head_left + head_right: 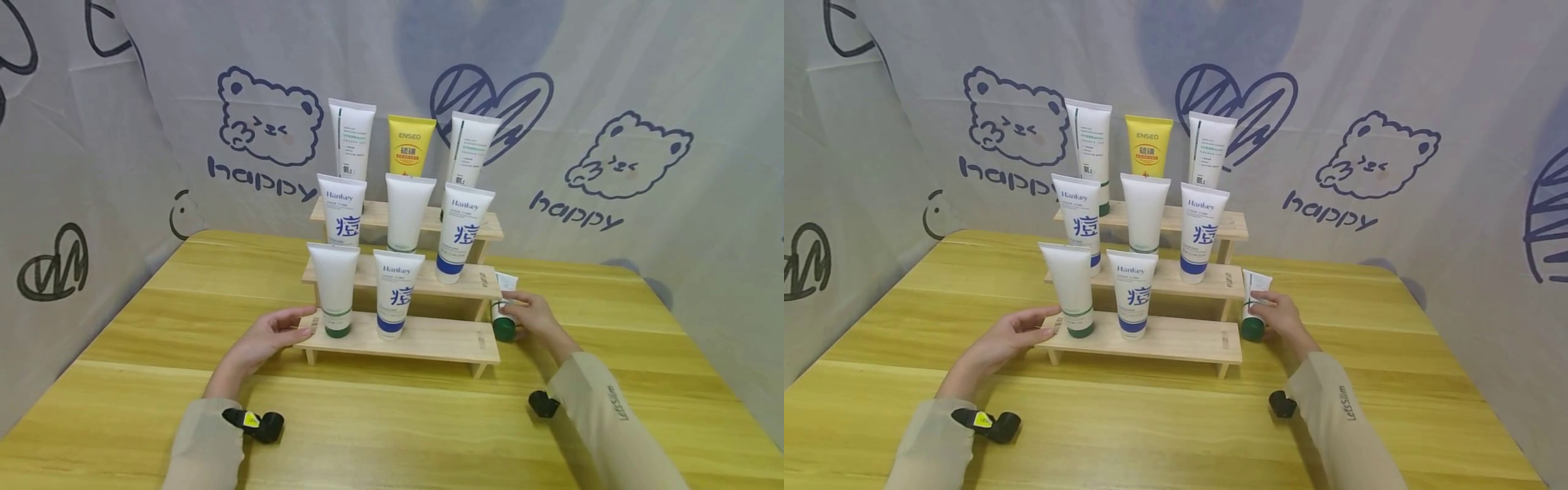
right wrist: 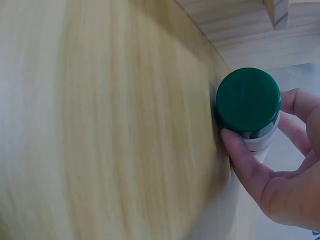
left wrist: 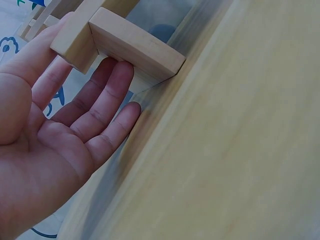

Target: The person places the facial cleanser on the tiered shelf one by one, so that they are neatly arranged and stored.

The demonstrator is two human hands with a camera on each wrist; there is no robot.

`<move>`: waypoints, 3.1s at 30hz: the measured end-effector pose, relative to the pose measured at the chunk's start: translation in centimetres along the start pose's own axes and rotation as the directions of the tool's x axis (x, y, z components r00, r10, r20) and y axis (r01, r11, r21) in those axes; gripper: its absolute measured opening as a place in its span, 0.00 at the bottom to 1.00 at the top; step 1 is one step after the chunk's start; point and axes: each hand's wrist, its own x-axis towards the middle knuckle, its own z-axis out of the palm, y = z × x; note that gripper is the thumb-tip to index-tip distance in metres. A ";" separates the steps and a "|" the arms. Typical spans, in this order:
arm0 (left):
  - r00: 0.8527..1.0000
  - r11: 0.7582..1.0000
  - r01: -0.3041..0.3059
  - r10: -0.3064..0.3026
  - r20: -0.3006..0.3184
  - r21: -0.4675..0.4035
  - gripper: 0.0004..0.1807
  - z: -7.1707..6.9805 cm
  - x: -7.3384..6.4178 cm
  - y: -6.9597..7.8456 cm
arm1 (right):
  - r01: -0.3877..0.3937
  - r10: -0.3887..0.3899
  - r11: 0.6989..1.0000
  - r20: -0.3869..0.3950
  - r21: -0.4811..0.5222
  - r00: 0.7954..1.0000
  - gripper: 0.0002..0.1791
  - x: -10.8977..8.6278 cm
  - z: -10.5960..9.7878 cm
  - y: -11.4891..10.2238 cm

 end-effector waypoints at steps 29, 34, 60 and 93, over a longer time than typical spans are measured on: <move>1.000 1.000 -0.001 0.001 0.000 -0.004 0.29 -0.1 0.1 -0.2 | 0.053 -0.053 0.798 -0.017 0.600 0.998 0.27 -2.9 -1.8 -1.3; 1.000 1.000 -0.008 0.008 0.001 0.003 0.28 0.0 0.0 -0.3 | 0.112 -0.131 0.795 -0.011 0.596 0.991 0.41 -3.6 -1.5 -2.0; 1.000 1.000 0.003 -0.003 0.001 -0.002 0.29 -0.1 0.1 -0.3 | 0.517 -0.443 0.697 -0.269 0.496 0.855 0.40 -7.5 1.3 -5.4; 1.000 1.000 0.007 -0.007 0.003 -0.003 0.29 0.0 0.1 -0.3 | 0.806 -0.810 0.586 -0.081 -0.076 0.581 0.34 -7.4 8.4 -5.5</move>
